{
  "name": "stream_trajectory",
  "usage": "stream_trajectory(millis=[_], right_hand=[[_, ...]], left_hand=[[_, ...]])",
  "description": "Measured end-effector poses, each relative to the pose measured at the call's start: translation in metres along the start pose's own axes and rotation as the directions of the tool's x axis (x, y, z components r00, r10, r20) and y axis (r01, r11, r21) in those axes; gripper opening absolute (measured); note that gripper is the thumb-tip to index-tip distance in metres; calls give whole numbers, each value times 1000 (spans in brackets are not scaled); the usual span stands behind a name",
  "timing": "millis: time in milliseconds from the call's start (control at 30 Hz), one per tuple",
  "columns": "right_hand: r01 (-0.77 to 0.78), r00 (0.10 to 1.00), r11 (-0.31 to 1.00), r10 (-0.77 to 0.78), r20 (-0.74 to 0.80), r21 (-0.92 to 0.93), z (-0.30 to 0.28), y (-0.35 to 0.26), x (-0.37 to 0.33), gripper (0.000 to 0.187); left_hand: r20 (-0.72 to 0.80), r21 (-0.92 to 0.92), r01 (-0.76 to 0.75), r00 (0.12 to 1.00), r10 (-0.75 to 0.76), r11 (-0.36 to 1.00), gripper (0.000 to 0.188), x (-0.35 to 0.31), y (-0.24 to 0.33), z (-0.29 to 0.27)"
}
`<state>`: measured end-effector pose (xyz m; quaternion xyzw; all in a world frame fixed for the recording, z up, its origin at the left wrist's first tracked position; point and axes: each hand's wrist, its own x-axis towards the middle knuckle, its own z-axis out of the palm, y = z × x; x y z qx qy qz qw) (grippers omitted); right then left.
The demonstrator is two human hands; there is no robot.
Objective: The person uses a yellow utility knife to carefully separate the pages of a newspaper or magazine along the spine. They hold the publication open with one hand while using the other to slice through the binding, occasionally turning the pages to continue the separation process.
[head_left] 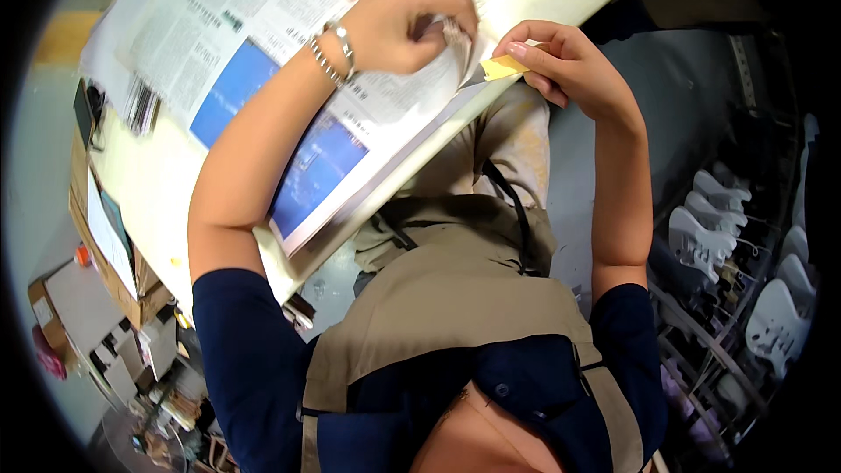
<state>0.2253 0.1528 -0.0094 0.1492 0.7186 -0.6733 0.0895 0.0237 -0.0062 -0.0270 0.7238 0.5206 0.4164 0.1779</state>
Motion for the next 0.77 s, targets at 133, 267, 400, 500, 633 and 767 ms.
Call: stream_trajectory(millis=[133,267,400,500,633,767], right_hand=[[-5,999,1000,5,39,0,30,-6,-4,23],[-58,995,997,54,86,50,66,0,-5,22],[-125,983,986,108,146,111,103,-3,-9,22],[-131,976,974,93,198,185,131,-5,-12,21],[-192,961,943,125,245,273,164,-4,-15,22],[-232,945,923,138,298,309,193,-9,-17,23]], left_hand=[[-18,-160,68,997,-71,985,18,-1,-5,-3],[-20,-608,180,970,-242,773,6,-8,-28,6],[-121,-670,58,975,-187,740,6,-3,-49,5],[-213,-725,-120,975,-56,678,4,0,-53,1],[-218,-817,-76,959,-183,572,5,4,-55,-3],[-162,-833,10,951,-262,553,8,0,-62,-5]])
